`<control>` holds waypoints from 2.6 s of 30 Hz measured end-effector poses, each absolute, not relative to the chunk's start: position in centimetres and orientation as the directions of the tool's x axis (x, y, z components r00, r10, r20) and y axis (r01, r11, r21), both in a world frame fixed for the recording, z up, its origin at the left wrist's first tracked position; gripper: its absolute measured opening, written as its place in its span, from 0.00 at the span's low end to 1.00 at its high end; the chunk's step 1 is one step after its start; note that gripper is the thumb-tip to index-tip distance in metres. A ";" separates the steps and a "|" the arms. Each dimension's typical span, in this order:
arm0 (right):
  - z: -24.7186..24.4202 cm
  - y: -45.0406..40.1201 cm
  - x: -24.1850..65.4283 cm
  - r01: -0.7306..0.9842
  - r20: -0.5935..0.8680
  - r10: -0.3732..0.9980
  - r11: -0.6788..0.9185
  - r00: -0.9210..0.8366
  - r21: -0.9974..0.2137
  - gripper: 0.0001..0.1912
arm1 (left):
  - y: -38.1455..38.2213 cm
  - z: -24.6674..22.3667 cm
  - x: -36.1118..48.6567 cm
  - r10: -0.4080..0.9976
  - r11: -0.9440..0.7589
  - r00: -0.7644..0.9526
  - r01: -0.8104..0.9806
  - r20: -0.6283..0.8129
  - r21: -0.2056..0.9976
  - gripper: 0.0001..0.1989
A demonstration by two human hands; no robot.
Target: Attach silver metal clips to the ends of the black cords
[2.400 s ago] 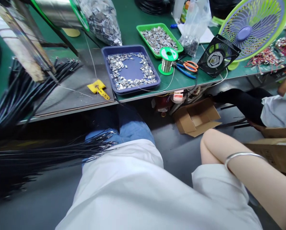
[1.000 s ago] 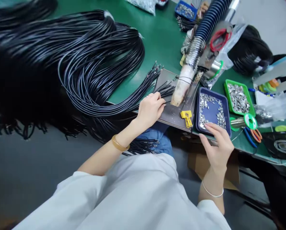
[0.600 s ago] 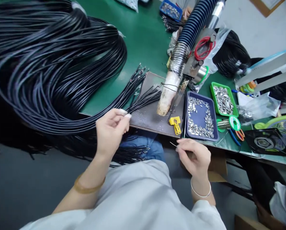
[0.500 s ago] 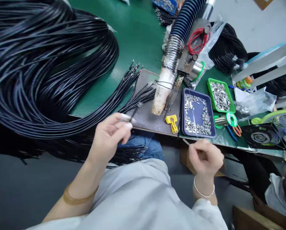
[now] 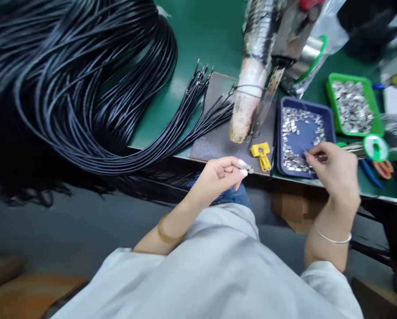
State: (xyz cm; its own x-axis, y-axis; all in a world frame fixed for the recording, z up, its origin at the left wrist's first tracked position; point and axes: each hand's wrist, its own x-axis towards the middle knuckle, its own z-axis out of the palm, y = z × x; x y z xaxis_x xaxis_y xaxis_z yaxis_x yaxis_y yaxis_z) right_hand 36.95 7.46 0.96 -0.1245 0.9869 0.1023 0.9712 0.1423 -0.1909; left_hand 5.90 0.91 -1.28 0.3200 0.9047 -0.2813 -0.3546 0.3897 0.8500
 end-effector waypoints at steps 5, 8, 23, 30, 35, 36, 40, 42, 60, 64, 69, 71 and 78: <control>0.6 7.8 36.5 0.971 0.151 0.971 0.205 -0.185 -0.126 0.04 | 0.7 -2.3 5.1 0.914 0.402 0.262 -0.477 -0.309 0.782 0.12; 0.1 7.8 36.5 0.978 0.204 0.960 0.205 -0.192 -0.042 0.05 | 0.7 -2.0 5.0 0.913 0.404 0.267 -0.485 -0.309 0.775 0.12; 2.5 5.0 30.9 0.885 0.487 0.872 0.194 0.042 -0.422 0.04 | 0.1 -2.8 5.4 0.901 0.430 0.263 -0.431 -0.345 0.794 0.14; 1.1 0.5 23.6 0.618 0.583 0.811 0.482 -0.047 -0.621 0.11 | 0.4 -1.9 6.3 0.957 0.288 0.135 -0.341 -0.257 0.895 0.10; -0.7 1.4 23.2 0.383 0.311 0.949 0.309 -0.060 -0.870 0.06 | 0.7 -1.2 5.7 0.961 0.224 0.218 -0.245 -0.171 0.943 0.12; -0.8 1.5 23.2 0.349 0.264 0.961 0.278 -0.088 -0.895 0.05 | 0.7 -1.2 5.6 0.953 0.235 0.250 -0.255 -0.170 0.938 0.12; -1.1 1.5 23.0 0.271 0.190 0.972 0.222 -0.137 -0.937 0.04 | 1.0 -1.3 5.3 0.931 0.275 0.321 -0.298 -0.176 0.914 0.14; -1.2 1.4 23.0 0.267 0.193 0.973 0.220 -0.125 -0.938 0.04 | 1.1 -1.3 5.2 0.921 0.288 0.345 -0.293 -0.180 0.912 0.15; -1.2 0.7 23.2 0.199 0.270 0.924 0.329 -0.271 -0.923 0.08 | 1.7 -1.5 3.9 0.808 0.328 0.582 -0.310 -0.095 0.892 0.15; -1.0 1.1 23.1 0.188 0.204 0.967 0.231 -0.150 -0.955 0.05 | 1.6 -1.4 4.2 0.882 0.311 0.450 -0.332 -0.140 0.891 0.11; -0.4 0.8 22.9 0.445 0.509 0.860 0.438 0.046 -0.781 0.12 | 1.8 -1.2 5.1 0.941 0.306 0.250 -0.336 -0.229 0.891 0.11; -0.3 0.4 22.7 0.492 0.601 0.799 0.538 -0.038 -0.684 0.16 | 2.0 -1.1 5.3 0.944 0.309 0.224 -0.343 -0.242 0.887 0.10; -1.2 0.5 22.3 0.462 0.556 0.829 0.518 -0.063 -0.720 0.13 | 2.1 -0.9 5.6 0.956 0.267 0.204 -0.312 -0.210 0.912 0.05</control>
State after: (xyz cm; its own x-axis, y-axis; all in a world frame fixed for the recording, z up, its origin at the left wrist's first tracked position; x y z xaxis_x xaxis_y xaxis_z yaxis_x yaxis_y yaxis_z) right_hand 22.34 0.53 -1.25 -0.0632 0.8289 0.5558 0.4616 0.5181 -0.7201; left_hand 5.59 2.12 -0.91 0.2044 0.9560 -0.2104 -0.3118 0.2673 0.9118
